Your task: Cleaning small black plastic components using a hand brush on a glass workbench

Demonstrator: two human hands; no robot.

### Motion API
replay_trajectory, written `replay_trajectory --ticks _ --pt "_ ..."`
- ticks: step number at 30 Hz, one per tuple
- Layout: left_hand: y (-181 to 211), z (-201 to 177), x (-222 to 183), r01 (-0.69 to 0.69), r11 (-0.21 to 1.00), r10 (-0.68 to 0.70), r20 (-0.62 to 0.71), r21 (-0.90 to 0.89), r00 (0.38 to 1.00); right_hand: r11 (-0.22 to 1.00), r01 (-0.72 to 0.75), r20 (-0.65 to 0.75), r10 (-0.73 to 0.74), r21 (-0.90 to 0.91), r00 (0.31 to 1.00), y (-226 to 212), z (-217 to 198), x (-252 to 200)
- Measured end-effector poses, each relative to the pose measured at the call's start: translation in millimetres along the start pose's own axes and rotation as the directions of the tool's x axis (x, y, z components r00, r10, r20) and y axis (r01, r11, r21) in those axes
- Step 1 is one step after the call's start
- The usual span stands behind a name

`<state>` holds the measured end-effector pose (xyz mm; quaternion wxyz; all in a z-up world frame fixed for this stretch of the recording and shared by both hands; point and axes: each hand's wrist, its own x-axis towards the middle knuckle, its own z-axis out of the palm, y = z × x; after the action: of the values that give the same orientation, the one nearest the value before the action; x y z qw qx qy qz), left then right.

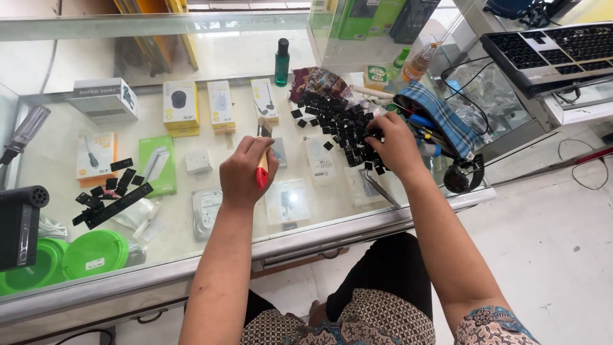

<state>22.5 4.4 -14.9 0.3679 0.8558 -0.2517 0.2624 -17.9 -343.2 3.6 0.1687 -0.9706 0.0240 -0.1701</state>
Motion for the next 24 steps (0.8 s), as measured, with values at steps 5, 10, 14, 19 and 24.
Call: replay_trajectory --ticks 5,10,14,19,24 --pt "0.5 -2.9 2.9 0.000 0.999 -0.001 -0.025 -0.034 1.000 0.994 0.045 -0.059 -0.039 0.098 0.998 -11.8 -10.0 6.5" --pt "3.6 -11.2 5.5 0.062 0.950 -0.112 -0.147 -0.305 0.983 0.265 -0.153 0.156 0.006 0.952 0.988 -86.6 10.0 20.8" --pt "-7.3 -11.4 -1.6 0.093 0.925 -0.177 -0.201 -0.369 0.964 -0.100 -0.204 0.198 -0.067 0.974 0.978 -124.2 70.2 33.4" --pt "-14.5 -9.2 -11.1 -0.005 0.950 -0.122 -0.383 -0.313 0.916 -0.364 -0.230 0.179 -0.167 0.903 0.970 -130.7 112.1 27.6" --pt "-4.5 -10.4 -12.2 -0.025 0.941 -0.116 -0.390 -0.338 0.913 -0.381 -0.255 0.196 -0.188 0.889 0.962 -121.9 111.0 23.4"
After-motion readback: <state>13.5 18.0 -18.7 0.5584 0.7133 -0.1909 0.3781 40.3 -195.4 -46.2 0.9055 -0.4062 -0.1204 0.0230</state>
